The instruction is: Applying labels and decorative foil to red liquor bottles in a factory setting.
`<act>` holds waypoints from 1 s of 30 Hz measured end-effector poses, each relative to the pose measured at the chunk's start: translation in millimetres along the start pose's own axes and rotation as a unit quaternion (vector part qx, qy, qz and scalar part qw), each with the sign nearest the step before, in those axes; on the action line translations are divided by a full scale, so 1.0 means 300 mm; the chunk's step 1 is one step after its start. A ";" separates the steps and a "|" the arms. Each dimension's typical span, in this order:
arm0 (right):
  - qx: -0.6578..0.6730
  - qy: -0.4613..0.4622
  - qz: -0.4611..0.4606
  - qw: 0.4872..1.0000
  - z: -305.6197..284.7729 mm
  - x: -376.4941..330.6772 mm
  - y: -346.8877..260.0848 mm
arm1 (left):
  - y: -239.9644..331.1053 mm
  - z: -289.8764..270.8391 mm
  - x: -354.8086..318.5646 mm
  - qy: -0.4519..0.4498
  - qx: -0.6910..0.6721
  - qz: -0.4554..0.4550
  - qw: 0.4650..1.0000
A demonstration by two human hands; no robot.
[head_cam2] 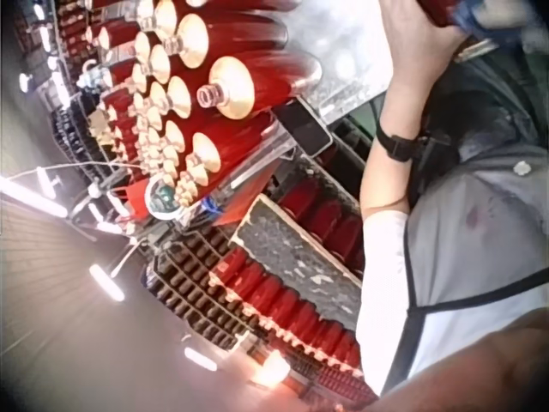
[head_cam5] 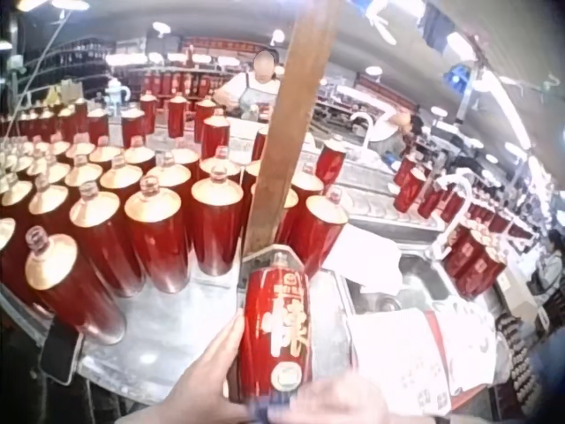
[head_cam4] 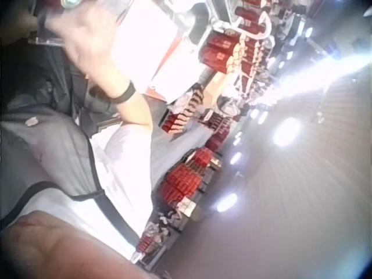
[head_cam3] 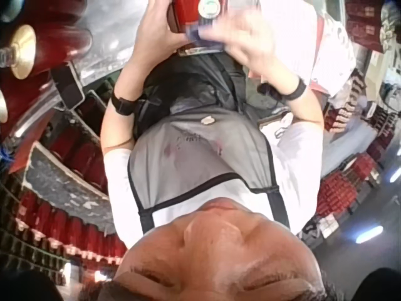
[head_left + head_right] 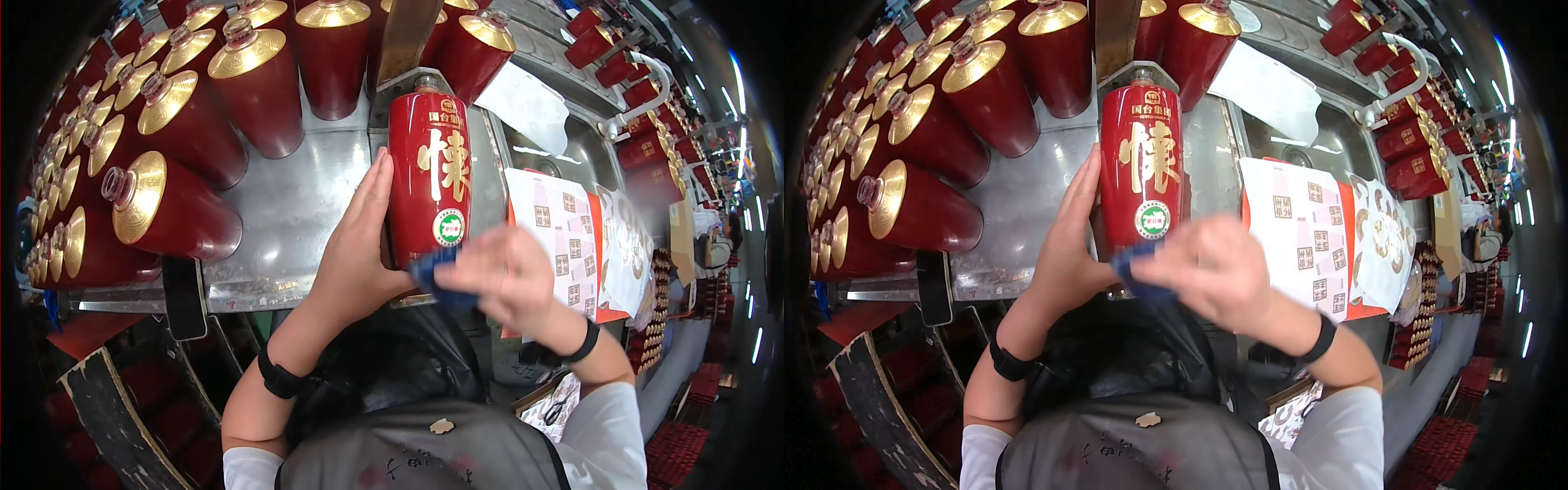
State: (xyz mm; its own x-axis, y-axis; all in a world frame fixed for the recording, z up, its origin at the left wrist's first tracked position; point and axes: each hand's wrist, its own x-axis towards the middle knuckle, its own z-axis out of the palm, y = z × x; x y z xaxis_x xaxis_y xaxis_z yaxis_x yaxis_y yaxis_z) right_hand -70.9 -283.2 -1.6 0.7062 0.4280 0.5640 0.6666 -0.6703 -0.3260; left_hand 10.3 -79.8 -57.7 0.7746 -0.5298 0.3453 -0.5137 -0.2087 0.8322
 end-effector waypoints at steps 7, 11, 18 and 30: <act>0.103 -0.063 0.114 0.986 -0.055 -0.065 -0.078 | 0.007 -0.015 -0.007 -0.021 -0.035 -0.039 0.998; 0.112 -0.046 0.221 0.968 -0.088 0.079 -0.011 | -0.004 -0.004 -0.004 -0.007 -0.008 -0.020 1.000; -0.129 0.024 0.075 0.988 -0.091 0.395 0.267 | 0.039 0.007 0.001 -0.010 0.006 -0.024 1.000; 0.085 -0.050 0.172 0.980 -0.072 0.315 0.257 | -0.023 -0.005 -0.003 -0.031 -0.005 -0.012 0.999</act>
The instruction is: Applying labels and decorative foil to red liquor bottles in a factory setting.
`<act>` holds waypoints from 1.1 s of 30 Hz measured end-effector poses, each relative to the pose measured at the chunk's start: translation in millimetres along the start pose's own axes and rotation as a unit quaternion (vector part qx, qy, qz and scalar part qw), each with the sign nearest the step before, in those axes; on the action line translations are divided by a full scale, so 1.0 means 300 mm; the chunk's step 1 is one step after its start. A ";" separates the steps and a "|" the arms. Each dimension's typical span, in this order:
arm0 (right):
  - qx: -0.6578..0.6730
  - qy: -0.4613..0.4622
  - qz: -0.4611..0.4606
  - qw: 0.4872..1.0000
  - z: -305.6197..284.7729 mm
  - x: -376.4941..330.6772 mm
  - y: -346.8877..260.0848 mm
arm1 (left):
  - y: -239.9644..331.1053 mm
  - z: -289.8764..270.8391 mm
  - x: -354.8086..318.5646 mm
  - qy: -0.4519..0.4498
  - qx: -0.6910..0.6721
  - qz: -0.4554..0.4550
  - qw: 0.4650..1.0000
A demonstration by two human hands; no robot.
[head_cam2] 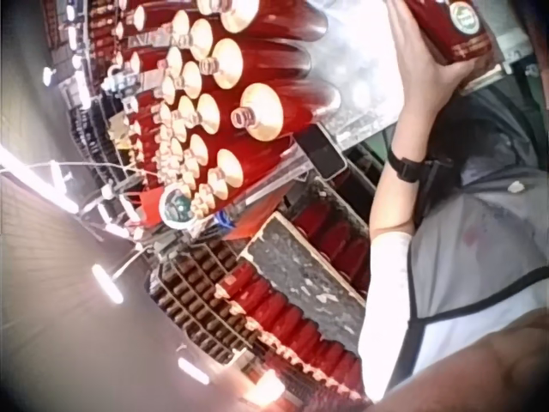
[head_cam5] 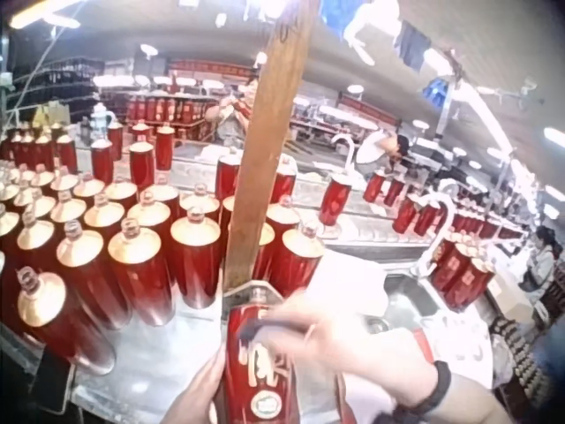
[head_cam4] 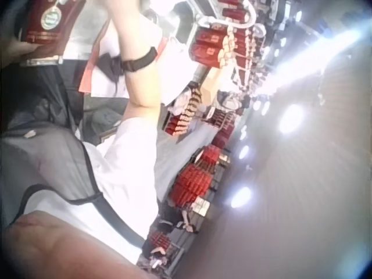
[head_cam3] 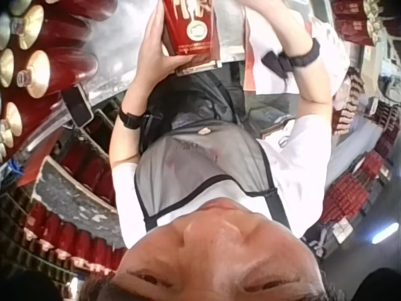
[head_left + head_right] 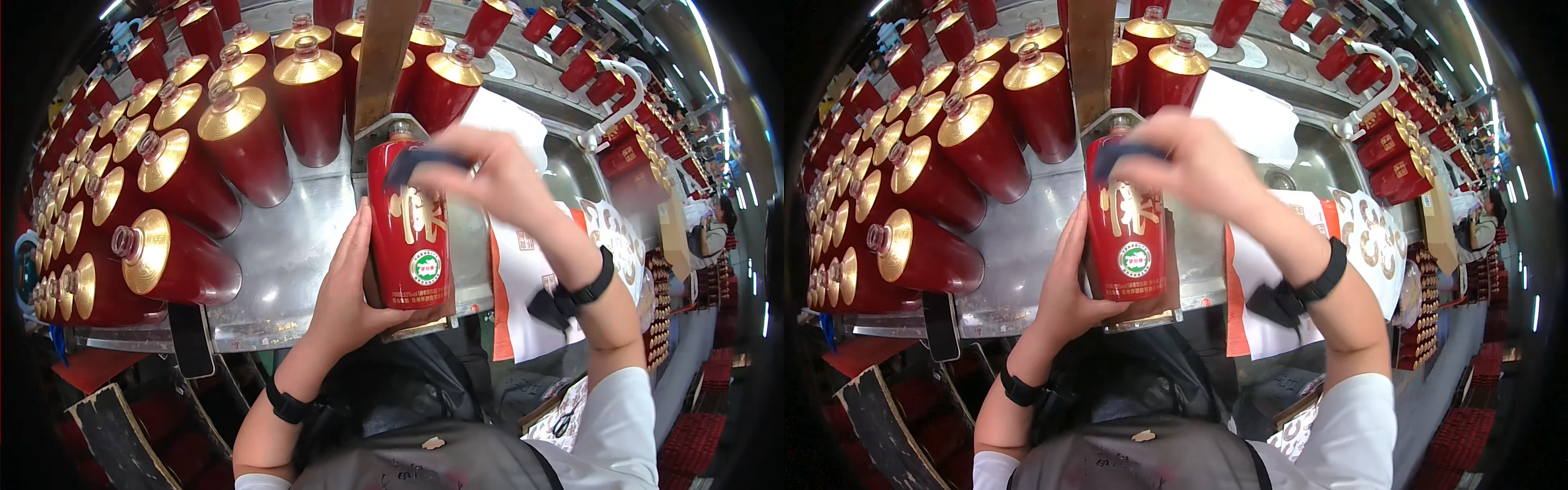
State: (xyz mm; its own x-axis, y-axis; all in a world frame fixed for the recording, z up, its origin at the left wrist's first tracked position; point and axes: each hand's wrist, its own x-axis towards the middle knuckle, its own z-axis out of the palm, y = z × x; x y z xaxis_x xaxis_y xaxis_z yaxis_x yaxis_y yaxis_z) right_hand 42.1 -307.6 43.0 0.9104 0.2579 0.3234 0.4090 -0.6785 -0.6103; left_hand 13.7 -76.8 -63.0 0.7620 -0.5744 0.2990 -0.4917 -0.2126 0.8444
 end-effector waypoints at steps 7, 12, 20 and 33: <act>-0.056 0.039 -0.107 0.992 -0.027 -0.070 0.016 | -0.033 0.029 -0.017 -0.001 -0.025 0.015 1.000; -0.018 -0.015 -0.081 0.996 -0.011 -0.089 -0.011 | -0.069 0.017 -0.019 -0.014 -0.048 0.007 0.999; -0.016 -0.039 -0.090 0.995 -0.012 -0.027 -0.037 | -0.057 0.021 -0.021 0.003 0.007 0.039 0.999; -0.032 -0.127 -0.085 0.988 -0.004 0.097 -0.059 | -0.055 0.007 -0.012 0.030 0.048 0.060 0.997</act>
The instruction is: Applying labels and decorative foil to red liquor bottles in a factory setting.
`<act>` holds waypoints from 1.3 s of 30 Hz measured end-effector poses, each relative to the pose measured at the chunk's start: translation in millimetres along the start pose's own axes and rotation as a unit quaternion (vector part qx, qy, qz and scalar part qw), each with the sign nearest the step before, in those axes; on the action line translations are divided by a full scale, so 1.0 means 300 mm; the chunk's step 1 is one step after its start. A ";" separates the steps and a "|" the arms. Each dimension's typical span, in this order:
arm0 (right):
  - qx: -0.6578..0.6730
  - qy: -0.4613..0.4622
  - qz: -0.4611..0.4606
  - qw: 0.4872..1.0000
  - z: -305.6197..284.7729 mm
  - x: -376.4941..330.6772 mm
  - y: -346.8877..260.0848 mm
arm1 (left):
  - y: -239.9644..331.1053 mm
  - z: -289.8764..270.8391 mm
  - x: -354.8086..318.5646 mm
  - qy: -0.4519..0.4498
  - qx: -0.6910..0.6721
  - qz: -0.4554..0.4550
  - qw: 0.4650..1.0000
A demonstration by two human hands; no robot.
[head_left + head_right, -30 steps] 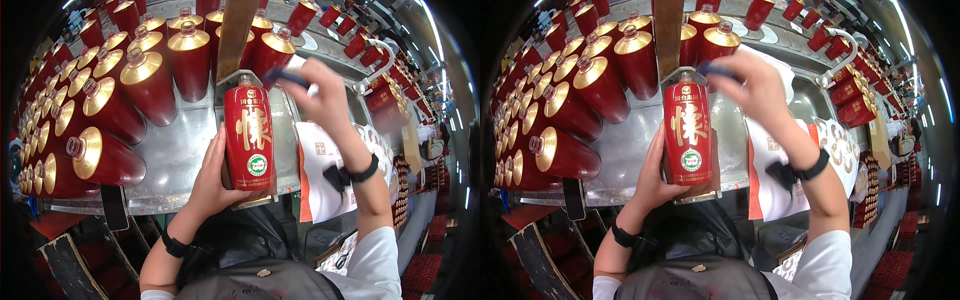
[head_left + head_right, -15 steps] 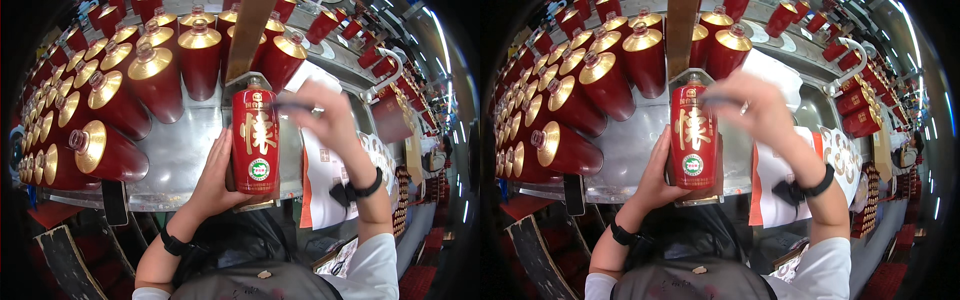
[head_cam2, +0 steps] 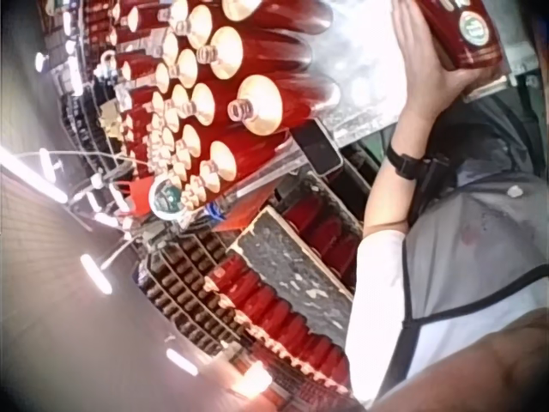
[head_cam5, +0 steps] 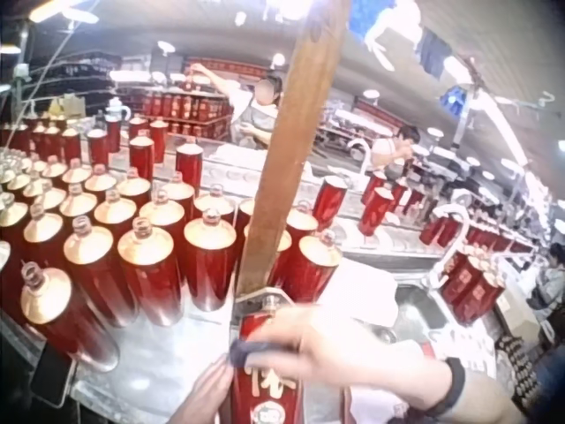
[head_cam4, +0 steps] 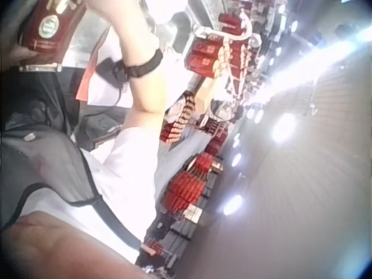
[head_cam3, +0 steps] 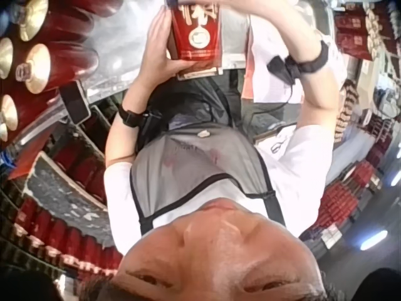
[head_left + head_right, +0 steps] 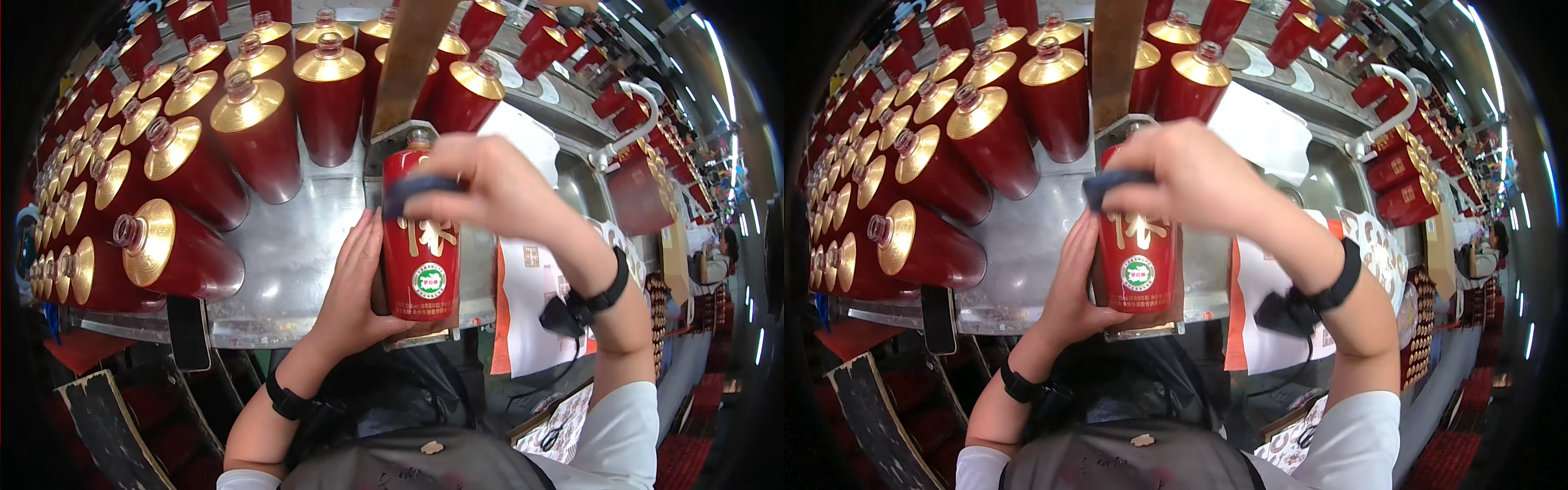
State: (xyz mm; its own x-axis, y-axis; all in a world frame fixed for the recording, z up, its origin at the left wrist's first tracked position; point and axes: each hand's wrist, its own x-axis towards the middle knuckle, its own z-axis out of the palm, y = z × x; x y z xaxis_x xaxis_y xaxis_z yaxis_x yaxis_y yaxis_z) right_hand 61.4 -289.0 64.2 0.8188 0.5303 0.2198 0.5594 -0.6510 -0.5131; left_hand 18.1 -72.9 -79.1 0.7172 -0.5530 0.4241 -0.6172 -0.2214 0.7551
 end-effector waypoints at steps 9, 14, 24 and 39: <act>-0.087 0.089 -0.132 0.983 0.153 -0.274 -0.103 | -0.013 0.026 -0.012 -0.027 -0.040 -0.002 0.999; 0.068 0.244 0.202 0.946 0.023 -0.207 0.075 | 0.003 0.009 -0.016 -0.047 -0.041 -0.027 0.998; -0.017 0.168 0.102 0.980 0.002 -0.219 0.029 | 0.004 0.001 0.003 -0.046 -0.029 -0.039 0.998; -0.142 0.154 0.029 0.977 -0.016 -0.163 0.008 | 0.021 0.009 -0.009 0.035 0.010 0.019 0.999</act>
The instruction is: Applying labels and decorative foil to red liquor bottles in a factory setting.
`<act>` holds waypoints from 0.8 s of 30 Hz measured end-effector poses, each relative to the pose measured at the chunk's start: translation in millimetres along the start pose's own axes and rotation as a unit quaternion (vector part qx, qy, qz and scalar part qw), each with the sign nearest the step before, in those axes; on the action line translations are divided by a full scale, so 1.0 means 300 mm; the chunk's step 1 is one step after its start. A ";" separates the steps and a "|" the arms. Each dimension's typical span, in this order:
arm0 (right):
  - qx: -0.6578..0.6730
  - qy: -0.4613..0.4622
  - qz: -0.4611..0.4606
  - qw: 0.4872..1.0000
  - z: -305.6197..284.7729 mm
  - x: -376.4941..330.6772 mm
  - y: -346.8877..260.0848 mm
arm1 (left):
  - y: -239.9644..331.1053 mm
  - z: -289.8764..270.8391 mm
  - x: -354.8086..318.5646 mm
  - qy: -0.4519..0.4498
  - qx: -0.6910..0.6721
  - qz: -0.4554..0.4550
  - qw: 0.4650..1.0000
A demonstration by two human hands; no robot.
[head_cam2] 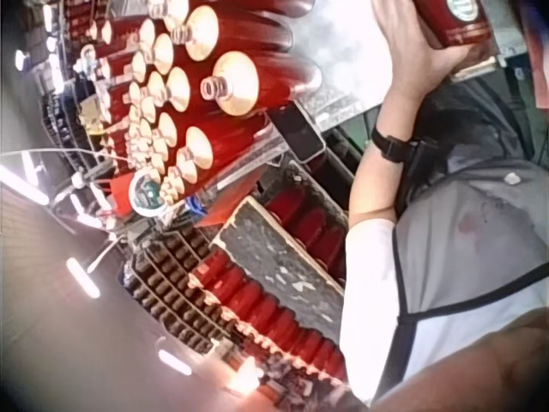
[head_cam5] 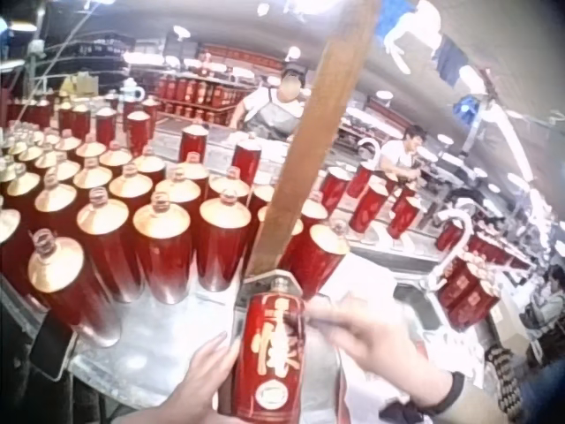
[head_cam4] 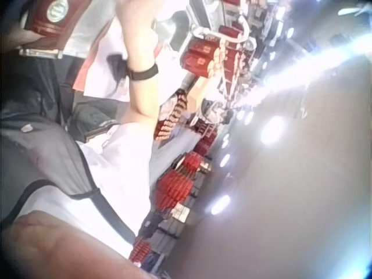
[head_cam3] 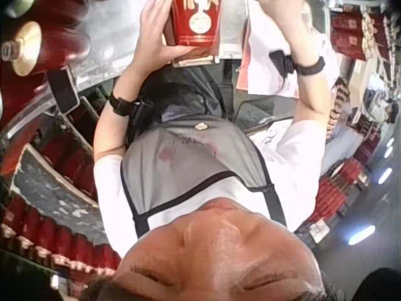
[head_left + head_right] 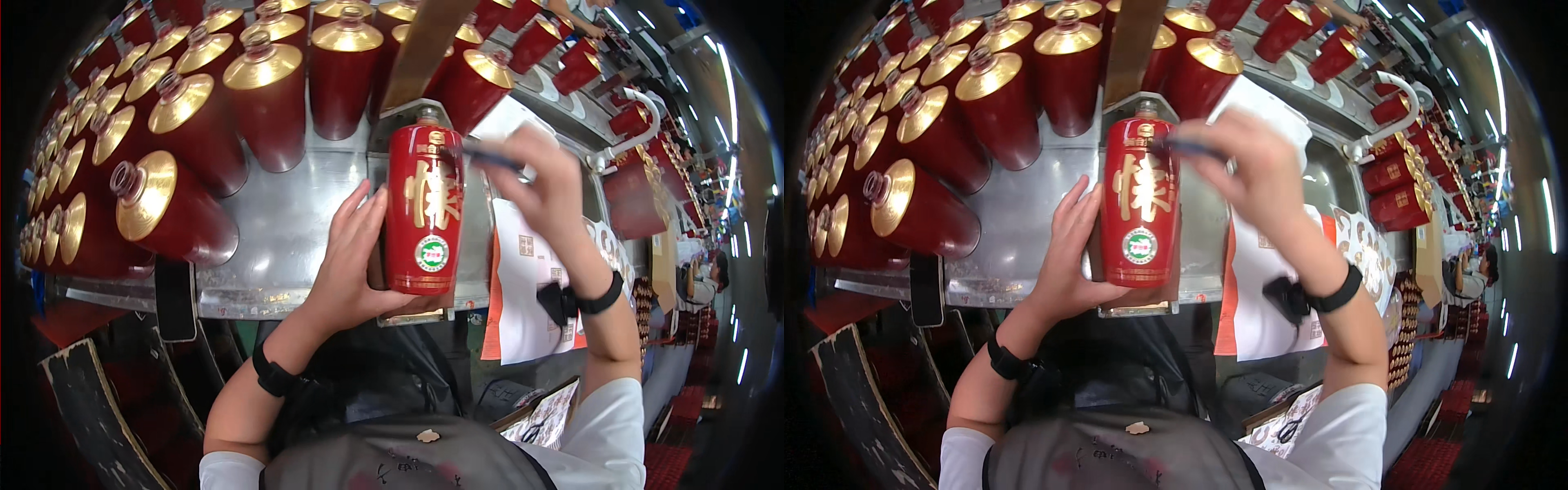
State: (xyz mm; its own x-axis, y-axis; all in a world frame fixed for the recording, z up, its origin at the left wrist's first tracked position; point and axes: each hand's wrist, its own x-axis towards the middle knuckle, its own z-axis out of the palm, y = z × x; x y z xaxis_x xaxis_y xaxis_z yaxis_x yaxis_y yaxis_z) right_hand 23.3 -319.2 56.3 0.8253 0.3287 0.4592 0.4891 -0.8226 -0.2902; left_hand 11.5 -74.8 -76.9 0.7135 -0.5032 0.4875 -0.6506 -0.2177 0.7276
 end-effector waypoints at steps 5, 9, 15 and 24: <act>0.118 -0.193 -0.155 0.962 0.015 -0.199 -0.189 | -0.006 0.012 0.005 0.013 0.005 0.007 1.000; 0.023 -0.090 -0.024 0.995 -0.025 -0.144 -0.160 | -0.002 0.005 -0.012 0.034 0.015 0.015 0.999; 0.122 -0.158 -0.076 0.977 -0.005 -0.206 -0.214 | 0.013 0.005 0.001 0.056 0.021 0.032 0.998; 0.067 -0.129 -0.087 0.986 0.034 -0.228 -0.309 | 0.011 -0.004 -0.004 0.060 0.040 0.042 0.997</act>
State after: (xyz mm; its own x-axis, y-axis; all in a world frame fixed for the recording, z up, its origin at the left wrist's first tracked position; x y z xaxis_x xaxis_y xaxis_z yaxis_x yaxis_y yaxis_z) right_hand -75.6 -260.8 43.2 0.7619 0.5807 0.2870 0.6477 -0.6810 -0.3416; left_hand 8.7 -74.1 -74.5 0.6784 -0.4196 0.6031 -0.7247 -0.2469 0.6433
